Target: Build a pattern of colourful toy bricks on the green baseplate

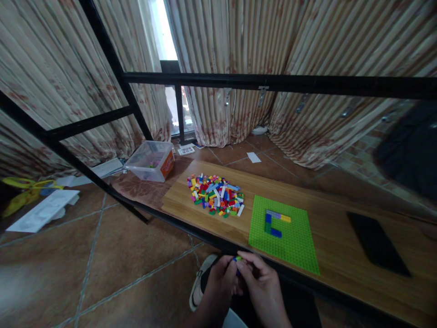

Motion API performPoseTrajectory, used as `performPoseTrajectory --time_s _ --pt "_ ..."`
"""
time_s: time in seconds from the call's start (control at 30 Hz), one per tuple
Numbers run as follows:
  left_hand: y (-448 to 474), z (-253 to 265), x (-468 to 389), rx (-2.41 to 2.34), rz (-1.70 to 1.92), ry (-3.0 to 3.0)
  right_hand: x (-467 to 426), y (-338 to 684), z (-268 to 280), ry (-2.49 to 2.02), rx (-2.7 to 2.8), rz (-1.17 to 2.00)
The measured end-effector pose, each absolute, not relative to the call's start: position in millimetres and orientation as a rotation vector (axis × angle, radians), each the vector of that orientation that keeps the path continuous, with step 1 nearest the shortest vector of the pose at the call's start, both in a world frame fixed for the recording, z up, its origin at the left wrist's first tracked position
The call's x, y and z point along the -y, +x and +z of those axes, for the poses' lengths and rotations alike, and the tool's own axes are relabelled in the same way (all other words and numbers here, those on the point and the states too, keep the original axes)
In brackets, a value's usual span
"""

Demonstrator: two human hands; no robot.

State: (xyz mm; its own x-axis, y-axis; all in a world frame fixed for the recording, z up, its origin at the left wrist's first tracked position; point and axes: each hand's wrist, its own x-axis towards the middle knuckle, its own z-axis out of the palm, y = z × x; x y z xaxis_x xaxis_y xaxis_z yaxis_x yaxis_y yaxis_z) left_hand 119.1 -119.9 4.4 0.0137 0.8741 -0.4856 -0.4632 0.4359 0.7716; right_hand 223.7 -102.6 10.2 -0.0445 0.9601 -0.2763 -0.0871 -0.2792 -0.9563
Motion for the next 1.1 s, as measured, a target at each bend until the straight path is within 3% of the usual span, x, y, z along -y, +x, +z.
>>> performPoseTrajectory --time_s 0.53,0.83,1.1 --pt "96 27 106 -1.188 1.154 0.827 73 220 30 -1.231 1.024 1.624" --pt "72 31 67 -1.298 1.173 0.731 -9 235 6 -1.628 1.599 0.709" --pt "63 18 50 -1.272 1.167 0.563 -37 220 4 -1.562 1.795 0.617"
